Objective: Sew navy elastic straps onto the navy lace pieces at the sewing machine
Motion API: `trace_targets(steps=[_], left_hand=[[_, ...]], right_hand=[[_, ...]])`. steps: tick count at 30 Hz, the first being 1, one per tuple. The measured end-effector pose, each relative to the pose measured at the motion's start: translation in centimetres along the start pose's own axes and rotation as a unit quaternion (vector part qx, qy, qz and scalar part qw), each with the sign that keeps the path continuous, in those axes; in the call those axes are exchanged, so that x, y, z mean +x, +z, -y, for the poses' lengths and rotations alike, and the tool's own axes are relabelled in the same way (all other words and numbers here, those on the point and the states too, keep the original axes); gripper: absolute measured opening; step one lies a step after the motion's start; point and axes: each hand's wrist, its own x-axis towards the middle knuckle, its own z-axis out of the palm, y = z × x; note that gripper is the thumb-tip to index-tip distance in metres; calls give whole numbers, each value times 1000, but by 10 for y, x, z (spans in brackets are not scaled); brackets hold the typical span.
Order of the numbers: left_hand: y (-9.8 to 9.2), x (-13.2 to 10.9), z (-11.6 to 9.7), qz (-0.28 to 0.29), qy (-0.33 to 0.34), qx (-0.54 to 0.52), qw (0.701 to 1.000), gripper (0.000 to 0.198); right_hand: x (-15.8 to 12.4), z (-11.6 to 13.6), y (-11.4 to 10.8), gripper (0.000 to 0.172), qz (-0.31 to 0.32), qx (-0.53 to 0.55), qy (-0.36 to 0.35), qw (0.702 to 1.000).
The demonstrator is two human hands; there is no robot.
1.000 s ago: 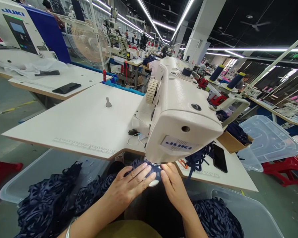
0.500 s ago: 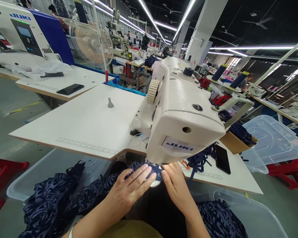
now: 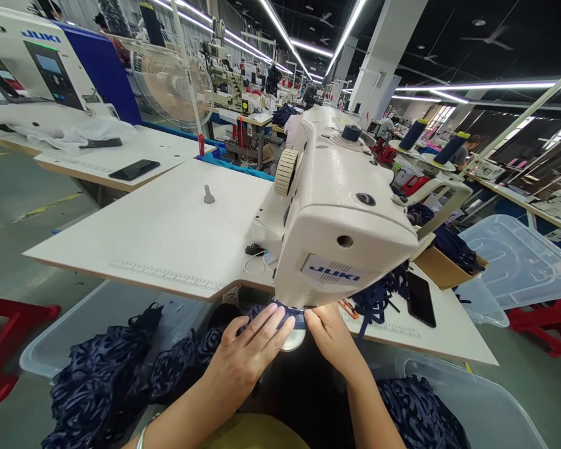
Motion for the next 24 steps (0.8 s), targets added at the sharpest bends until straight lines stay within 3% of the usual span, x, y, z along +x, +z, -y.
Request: trace_targets(steps=[24], left_hand=[[6,-1,2,-21,19,7,1000,40]], right_hand=[[-1,2,4,25,-34,-35,16,999]])
